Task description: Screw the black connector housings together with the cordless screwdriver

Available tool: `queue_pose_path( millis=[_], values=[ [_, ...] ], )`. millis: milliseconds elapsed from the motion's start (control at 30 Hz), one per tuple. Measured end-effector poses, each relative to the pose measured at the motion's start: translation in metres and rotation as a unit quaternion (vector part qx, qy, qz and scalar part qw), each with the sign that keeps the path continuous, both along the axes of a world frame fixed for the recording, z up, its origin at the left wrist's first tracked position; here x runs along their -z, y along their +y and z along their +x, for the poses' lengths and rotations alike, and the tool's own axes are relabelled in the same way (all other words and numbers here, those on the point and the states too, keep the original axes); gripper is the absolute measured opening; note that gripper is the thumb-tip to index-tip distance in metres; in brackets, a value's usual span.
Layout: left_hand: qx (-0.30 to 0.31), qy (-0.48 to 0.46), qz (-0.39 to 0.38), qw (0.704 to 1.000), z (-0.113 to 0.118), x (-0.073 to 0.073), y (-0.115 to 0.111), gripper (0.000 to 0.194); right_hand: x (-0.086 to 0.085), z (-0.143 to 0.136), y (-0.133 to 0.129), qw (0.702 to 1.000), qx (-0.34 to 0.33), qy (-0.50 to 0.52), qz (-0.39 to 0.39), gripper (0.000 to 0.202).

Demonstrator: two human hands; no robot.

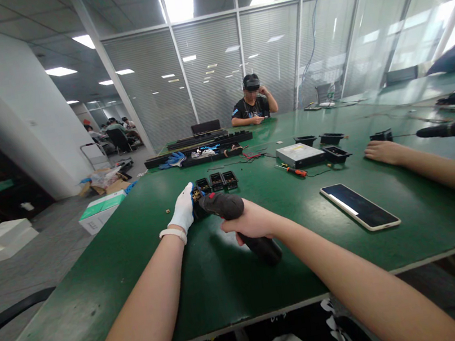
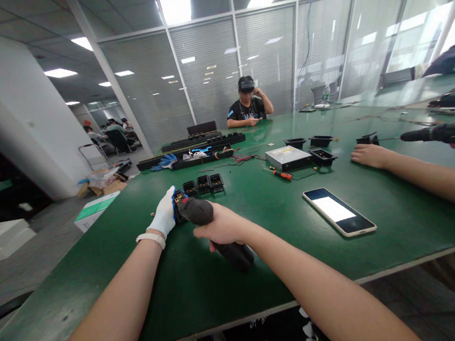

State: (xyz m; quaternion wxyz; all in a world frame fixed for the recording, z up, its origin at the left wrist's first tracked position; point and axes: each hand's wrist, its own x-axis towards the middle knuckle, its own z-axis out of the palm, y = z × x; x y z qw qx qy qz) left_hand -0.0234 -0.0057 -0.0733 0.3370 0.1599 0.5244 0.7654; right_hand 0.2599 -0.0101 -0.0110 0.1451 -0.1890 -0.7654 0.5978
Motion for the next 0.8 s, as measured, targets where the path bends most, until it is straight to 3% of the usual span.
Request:
queue_pose_path(
  millis=[800],
  values=[
    [0.009, 0.005, -0.017, 1.000, 0.0048, -0.0049, -0.0029, 0.056, -0.0007, 0.0011, -0.0004, 1.000, -0.009, 0.006, -0.004, 0.039]
  ],
)
